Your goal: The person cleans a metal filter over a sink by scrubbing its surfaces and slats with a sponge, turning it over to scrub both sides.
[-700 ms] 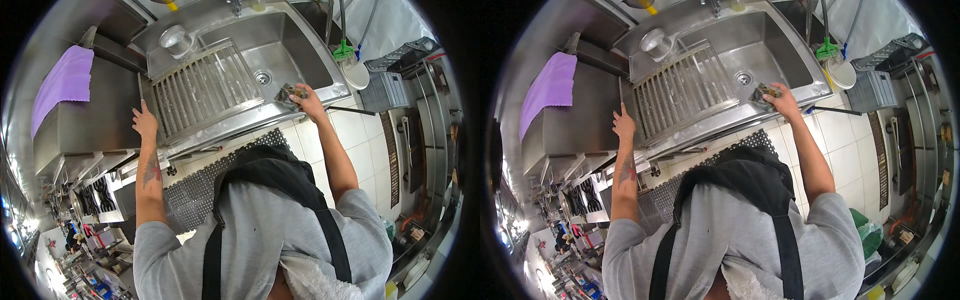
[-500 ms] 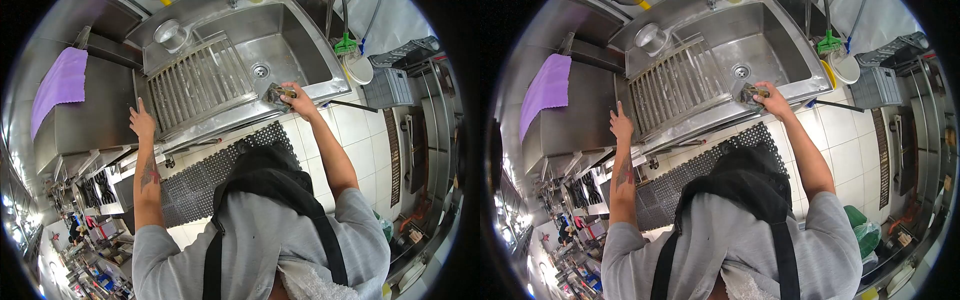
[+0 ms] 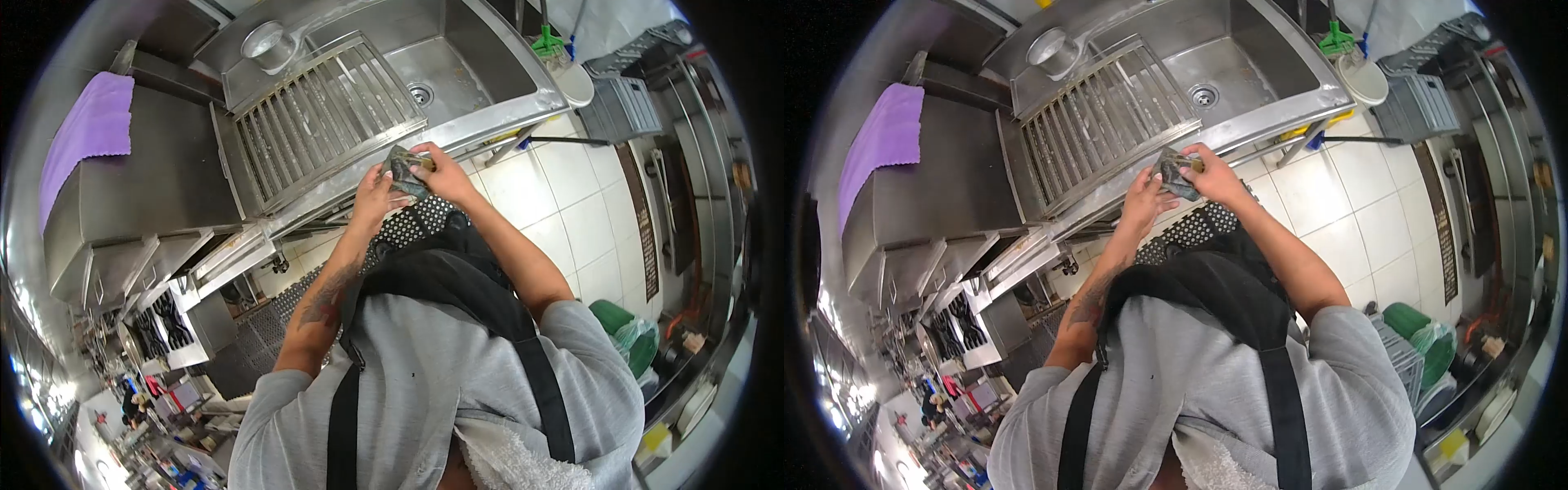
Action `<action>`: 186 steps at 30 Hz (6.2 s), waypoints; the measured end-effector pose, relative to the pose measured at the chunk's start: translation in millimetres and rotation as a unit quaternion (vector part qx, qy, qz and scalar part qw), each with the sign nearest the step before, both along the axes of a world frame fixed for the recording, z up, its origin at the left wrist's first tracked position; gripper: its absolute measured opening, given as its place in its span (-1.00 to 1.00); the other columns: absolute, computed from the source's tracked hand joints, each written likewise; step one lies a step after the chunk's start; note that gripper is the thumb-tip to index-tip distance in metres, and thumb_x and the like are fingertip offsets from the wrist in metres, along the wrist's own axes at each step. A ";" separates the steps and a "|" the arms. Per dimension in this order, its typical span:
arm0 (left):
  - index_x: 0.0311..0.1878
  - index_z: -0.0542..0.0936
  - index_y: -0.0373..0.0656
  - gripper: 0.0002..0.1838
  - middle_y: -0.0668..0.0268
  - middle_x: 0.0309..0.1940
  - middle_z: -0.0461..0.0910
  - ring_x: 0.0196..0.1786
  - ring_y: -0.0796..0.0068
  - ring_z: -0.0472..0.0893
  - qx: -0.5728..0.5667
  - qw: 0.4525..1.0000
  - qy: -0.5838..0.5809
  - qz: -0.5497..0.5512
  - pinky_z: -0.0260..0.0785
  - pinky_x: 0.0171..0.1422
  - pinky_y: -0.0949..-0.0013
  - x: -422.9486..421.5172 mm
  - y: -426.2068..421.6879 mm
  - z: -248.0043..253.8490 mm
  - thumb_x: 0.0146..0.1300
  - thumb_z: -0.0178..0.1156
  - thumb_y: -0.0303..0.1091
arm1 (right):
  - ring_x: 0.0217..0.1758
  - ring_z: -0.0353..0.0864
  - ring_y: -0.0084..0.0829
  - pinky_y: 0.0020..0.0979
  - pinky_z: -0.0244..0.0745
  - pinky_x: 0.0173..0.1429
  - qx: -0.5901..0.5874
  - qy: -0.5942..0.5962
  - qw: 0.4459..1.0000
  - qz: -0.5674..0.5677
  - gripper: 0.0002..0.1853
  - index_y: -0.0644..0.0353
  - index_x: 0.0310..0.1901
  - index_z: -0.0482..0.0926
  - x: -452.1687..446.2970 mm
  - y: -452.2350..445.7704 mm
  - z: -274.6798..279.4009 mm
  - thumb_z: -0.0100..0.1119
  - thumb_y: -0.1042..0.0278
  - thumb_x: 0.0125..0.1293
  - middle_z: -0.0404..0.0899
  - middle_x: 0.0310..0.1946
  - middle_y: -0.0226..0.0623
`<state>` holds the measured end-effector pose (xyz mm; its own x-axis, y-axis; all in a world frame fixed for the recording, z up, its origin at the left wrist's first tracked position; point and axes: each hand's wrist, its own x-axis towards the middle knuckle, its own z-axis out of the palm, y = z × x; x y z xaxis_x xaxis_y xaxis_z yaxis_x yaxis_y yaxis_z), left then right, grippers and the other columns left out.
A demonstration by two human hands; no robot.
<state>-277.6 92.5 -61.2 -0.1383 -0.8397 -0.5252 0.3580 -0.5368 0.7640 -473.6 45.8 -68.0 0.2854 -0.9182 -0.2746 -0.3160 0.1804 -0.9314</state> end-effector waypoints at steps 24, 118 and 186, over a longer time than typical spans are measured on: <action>0.42 0.50 -0.07 -0.58 0.26 -0.01 0.67 -0.13 0.53 0.66 -0.371 0.854 -0.363 0.034 0.52 0.03 0.49 167.2 -3.0 28.8 0.59 -0.09 -0.47 | -0.17 0.72 -0.40 -0.33 0.60 -0.05 -0.008 -0.144 0.933 -0.331 -0.65 0.30 -0.07 0.66 65.4 23.7 -45.5 0.54 0.30 0.22 0.73 -0.20 -0.27; 0.51 0.46 0.10 -0.52 0.16 0.69 0.02 0.69 -0.09 0.01 -0.442 0.567 -0.600 -0.351 -0.03 0.70 -0.01 204.0 -44.2 -25.9 0.59 -0.01 -0.17 | 0.37 0.55 -0.36 -0.12 0.37 0.46 -0.461 0.307 0.832 0.033 -0.62 0.00 0.18 0.64 161.0 8.2 -76.5 0.09 0.30 0.35 0.66 0.22 -0.43; -0.18 0.65 -0.09 -0.82 0.15 -0.35 0.53 -0.24 -0.04 0.58 -0.147 0.492 -0.811 0.280 0.47 -0.15 0.05 151.9 68.6 -14.7 0.11 0.31 -0.49 | 0.31 0.53 0.24 0.04 0.45 0.34 -0.192 0.183 0.964 0.006 -0.31 0.11 0.42 0.34 39.3 -170.3 -81.9 0.36 0.15 0.32 0.56 0.23 0.20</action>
<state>-125.7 161.1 -75.9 0.5598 -0.5801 0.5918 -0.8214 -0.4826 0.3039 -434.2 -124.5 -150.0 0.2458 -0.9693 0.0006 -0.6367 -0.1619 -0.7539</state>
